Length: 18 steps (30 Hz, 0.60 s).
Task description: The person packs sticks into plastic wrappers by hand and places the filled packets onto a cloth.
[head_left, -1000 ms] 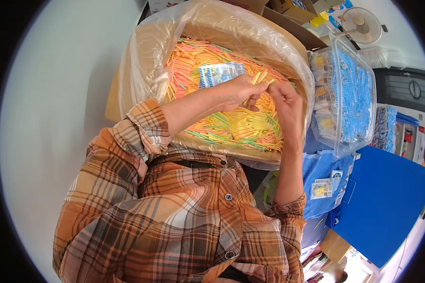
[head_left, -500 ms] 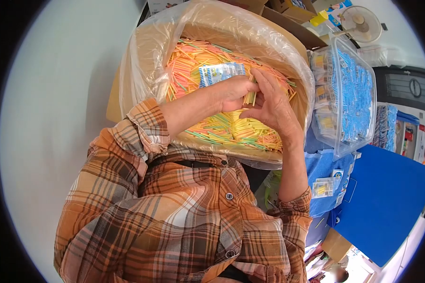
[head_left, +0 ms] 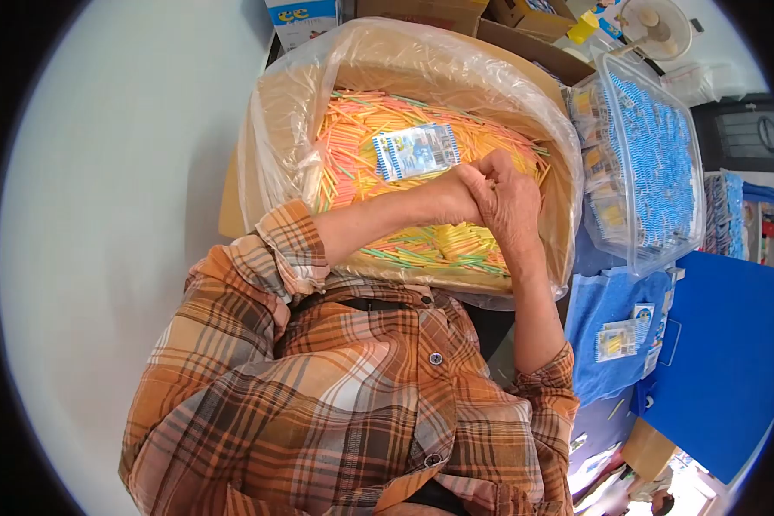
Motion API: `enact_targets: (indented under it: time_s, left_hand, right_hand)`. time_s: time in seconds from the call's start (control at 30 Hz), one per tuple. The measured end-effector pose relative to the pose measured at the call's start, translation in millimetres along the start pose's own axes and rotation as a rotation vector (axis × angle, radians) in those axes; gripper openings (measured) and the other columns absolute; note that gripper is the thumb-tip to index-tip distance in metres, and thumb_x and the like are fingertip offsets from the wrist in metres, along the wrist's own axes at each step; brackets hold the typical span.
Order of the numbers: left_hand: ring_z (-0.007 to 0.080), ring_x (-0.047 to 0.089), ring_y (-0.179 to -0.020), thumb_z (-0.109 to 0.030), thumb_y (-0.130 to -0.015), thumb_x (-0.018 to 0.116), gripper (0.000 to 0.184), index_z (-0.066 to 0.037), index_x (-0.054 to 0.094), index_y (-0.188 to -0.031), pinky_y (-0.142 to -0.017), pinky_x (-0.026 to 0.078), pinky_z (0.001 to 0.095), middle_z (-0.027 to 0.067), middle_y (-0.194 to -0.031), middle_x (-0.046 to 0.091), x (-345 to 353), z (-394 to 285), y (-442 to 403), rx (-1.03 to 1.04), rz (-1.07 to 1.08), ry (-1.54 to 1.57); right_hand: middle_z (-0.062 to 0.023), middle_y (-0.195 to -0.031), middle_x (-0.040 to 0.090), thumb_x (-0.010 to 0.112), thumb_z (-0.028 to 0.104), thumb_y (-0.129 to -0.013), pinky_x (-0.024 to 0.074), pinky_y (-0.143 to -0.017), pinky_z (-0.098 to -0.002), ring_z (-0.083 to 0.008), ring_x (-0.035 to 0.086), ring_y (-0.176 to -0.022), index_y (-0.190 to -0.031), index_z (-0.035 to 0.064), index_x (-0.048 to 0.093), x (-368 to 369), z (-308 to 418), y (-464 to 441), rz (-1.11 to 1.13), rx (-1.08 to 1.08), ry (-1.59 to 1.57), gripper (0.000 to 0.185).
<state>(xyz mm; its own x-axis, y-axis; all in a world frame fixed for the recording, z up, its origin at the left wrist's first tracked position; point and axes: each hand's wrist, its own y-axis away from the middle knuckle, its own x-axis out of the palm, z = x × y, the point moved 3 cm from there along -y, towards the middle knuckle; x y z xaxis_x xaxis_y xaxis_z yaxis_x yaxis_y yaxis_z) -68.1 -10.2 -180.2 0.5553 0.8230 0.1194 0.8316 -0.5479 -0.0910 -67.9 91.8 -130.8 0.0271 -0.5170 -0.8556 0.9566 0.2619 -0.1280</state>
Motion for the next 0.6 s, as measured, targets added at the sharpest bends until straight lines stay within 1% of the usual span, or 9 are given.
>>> enact_targets:
  time_s: [0.03,0.13,0.23,0.33,0.43,0.5,0.57,0.6]
  left_hand:
    - [0.0089,0.053,-0.087,-0.005,-0.069,0.075,0.046,-0.008,0.050,-0.107,-0.057,0.045,0.0249,0.0019,-0.094,0.054,-1,-7,2,-0.123,0.036,0.069]
    - [0.0099,0.053,-0.080,-0.006,-0.071,0.074,0.045,-0.007,0.050,-0.109,-0.058,0.046,0.0261,0.0025,-0.092,0.054,-6,-7,0,-0.345,0.167,-0.011]
    - [0.0105,0.053,-0.072,-0.005,-0.071,0.072,0.046,-0.006,0.049,-0.110,-0.057,0.045,0.0246,0.0038,-0.091,0.054,-5,-11,1,-0.225,0.014,0.013]
    - [0.0113,0.054,-0.073,-0.005,-0.072,0.072,0.050,-0.004,0.047,-0.115,-0.055,0.044,0.0229,0.0049,-0.094,0.054,-7,-15,0,-0.353,0.020,-0.042]
    - [0.0124,0.055,-0.079,-0.010,-0.072,0.074,0.054,-0.003,0.047,-0.118,-0.060,0.047,0.0266,0.0048,-0.094,0.054,-6,-9,0,-0.304,0.163,-0.078]
    - [0.0140,0.055,-0.085,-0.016,-0.071,0.077,0.053,-0.003,0.050,-0.115,-0.068,0.047,0.0290,0.0034,-0.089,0.055,-16,-3,-2,0.026,0.152,-0.221]
    - [0.0204,0.055,-0.093,-0.028,-0.063,0.085,0.059,-0.005,0.055,-0.108,-0.080,0.044,0.0341,0.0056,-0.088,0.059,-35,-34,-1,-0.143,0.208,-0.572]
    - [0.0223,0.056,-0.093,-0.031,-0.060,0.086,0.062,-0.005,0.056,-0.108,-0.080,0.043,0.0348,0.0074,-0.090,0.061,-54,-36,0,-0.092,0.077,-0.835]
  right_hand:
    - [-0.0124,-0.056,0.057,0.066,0.037,-0.086,0.0456,-0.049,-0.0402,-0.0295,0.055,-0.048,-0.079,0.0030,0.059,3,0,1,-0.128,-0.057,-0.164,0.036]
    - [-0.0138,-0.060,0.059,0.067,0.033,-0.086,0.0464,-0.050,-0.0367,-0.0291,0.059,-0.052,-0.073,0.0015,0.057,13,-8,2,-0.116,0.096,-0.416,0.036]
    - [-0.0141,-0.059,0.058,0.066,0.030,-0.086,0.0455,-0.049,-0.0347,-0.0287,0.058,-0.051,-0.071,0.0017,0.057,-2,-5,7,-0.246,0.107,-0.323,0.034]
    - [-0.0143,-0.059,0.056,0.065,0.029,-0.087,0.0442,-0.048,-0.0338,-0.0271,0.053,-0.048,-0.070,0.0030,0.056,-6,-13,6,-0.282,0.065,-0.240,0.032]
    - [-0.0156,-0.057,0.053,0.064,0.027,-0.087,0.0421,-0.047,-0.0341,-0.0262,0.050,-0.047,-0.069,0.0037,0.055,1,-5,12,-0.271,-0.078,-0.305,0.031]
    - [-0.0165,-0.058,0.053,0.064,0.027,-0.087,0.0418,-0.047,-0.0347,-0.0274,0.051,-0.048,-0.069,0.0032,0.055,-3,-8,9,-0.291,0.032,-0.321,0.031]
    - [-0.0181,-0.059,0.052,0.065,0.026,-0.087,0.0409,-0.047,-0.0362,-0.0301,0.052,-0.049,-0.068,0.0022,0.055,-8,-21,7,-0.346,0.115,-0.371,0.032]
    - [-0.0183,-0.059,0.052,0.065,0.026,-0.087,0.0410,-0.047,-0.0367,-0.0306,0.052,-0.049,-0.068,0.0023,0.055,-9,-25,9,-0.371,0.104,-0.367,0.032]
